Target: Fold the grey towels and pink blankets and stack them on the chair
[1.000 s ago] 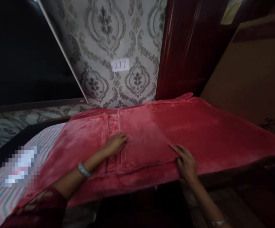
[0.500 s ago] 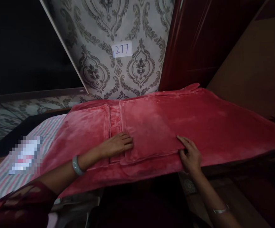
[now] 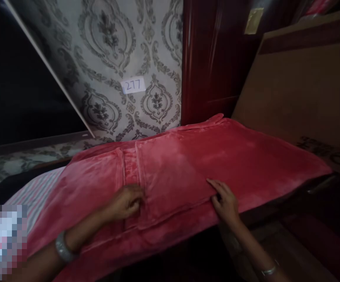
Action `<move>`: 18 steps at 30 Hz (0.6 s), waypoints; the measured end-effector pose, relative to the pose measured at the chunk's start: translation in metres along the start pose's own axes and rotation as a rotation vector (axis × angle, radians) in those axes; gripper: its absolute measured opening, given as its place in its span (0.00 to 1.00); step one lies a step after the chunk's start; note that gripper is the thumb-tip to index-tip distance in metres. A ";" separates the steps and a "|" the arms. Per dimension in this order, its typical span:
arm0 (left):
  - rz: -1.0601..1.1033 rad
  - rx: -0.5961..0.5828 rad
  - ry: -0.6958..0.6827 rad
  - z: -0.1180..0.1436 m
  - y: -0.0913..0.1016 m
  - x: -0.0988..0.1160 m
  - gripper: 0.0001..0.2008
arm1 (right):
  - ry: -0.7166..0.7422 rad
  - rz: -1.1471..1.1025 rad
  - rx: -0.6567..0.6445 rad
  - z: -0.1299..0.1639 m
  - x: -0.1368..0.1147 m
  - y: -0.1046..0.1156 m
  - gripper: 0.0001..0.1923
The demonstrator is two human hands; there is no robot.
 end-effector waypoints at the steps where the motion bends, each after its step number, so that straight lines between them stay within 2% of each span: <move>1: 0.027 0.035 0.021 -0.011 0.010 -0.006 0.17 | 0.011 0.001 0.006 -0.001 -0.001 0.000 0.29; 3: 0.005 0.124 0.088 -0.040 0.026 -0.018 0.20 | 0.030 0.013 0.008 -0.002 -0.002 0.000 0.30; 5: -0.094 0.171 0.175 -0.069 0.032 -0.030 0.26 | 0.056 0.036 0.003 -0.002 -0.003 0.000 0.30; 8: -0.200 0.074 0.369 -0.096 0.011 -0.056 0.32 | 0.086 0.065 -0.002 0.000 -0.002 -0.002 0.30; 10: -0.191 0.004 0.487 -0.095 -0.007 -0.075 0.33 | 0.085 0.063 -0.005 0.001 -0.001 -0.003 0.30; 12: -0.180 -0.018 0.534 -0.086 -0.015 -0.086 0.34 | 0.082 0.057 -0.003 0.003 0.000 -0.005 0.31; 15: -0.215 0.025 0.492 -0.086 0.000 -0.088 0.28 | 0.072 0.052 0.017 0.003 -0.001 -0.006 0.32; 18: -0.198 0.104 0.361 -0.125 0.036 -0.078 0.23 | 0.063 0.044 0.041 0.003 -0.002 -0.006 0.33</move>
Point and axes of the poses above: each hand's wrist, its own z-axis away from the middle knuckle, its own y-axis out of the back of the hand, x = y × z, the point moved 6 cm from there along -z, towards the middle knuckle, and after that the axes turned 11 degrees about -x, right-handed, at the moved point
